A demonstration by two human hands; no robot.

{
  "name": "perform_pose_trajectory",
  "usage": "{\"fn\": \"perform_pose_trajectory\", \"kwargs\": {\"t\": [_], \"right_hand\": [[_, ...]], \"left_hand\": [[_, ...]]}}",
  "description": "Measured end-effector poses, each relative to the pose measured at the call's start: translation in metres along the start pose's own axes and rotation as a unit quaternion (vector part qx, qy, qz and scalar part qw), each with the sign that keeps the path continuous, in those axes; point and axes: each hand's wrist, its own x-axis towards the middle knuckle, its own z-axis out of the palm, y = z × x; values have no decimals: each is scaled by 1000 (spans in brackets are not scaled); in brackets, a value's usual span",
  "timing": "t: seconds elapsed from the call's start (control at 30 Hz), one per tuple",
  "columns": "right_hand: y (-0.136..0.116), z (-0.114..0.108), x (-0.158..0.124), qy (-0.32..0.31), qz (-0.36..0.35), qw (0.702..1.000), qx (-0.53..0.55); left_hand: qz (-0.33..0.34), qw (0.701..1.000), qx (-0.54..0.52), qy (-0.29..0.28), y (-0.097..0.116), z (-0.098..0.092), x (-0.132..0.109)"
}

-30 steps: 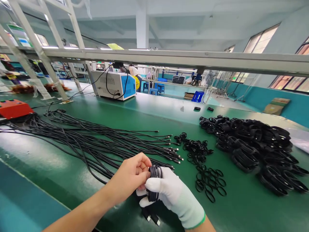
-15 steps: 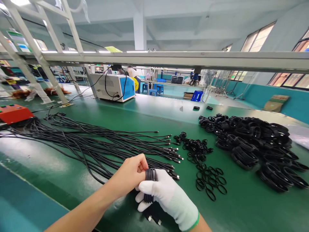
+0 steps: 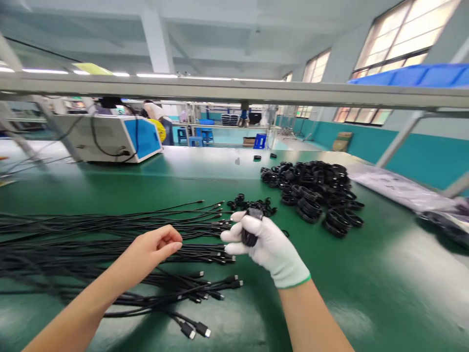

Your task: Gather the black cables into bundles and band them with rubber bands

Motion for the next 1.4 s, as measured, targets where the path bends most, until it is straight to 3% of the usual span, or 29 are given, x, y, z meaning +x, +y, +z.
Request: {"fn": "perform_pose_trajectory", "kwargs": {"t": [0.1, 0.27, 0.4, 0.5, 0.63, 0.87, 1.03, 1.3, 1.4], "right_hand": [[-28, -30, -3, 72, -77, 994, 28], [-29, -45, 0, 108, -92, 988, 58], [-27, -44, 2, 109, -99, 987, 71], [-28, -47, 2, 99, -104, 987, 75], [-25, -49, 1, 80, -99, 989, 72], [-18, -46, -1, 89, -82, 992, 41], [-15, -45, 2, 104, -77, 991, 36], [-11, -44, 5, 100, -77, 992, 9], [-11, -44, 4, 105, -73, 992, -5]], "left_hand": [[62, 997, 8, -38, 19, 27, 23], [202, 968, 67, -134, 69, 99, 50], [178, 969, 107, -132, 87, 141, 67], [153, 971, 137, -120, 90, 156, 76], [132, 970, 170, -116, 89, 154, 81], [84, 968, 202, -125, 75, 117, 79], [93, 974, 182, -92, 70, 97, 73], [116, 983, 68, -125, 67, 128, 63], [87, 988, -28, -125, 61, 125, 68]]}}
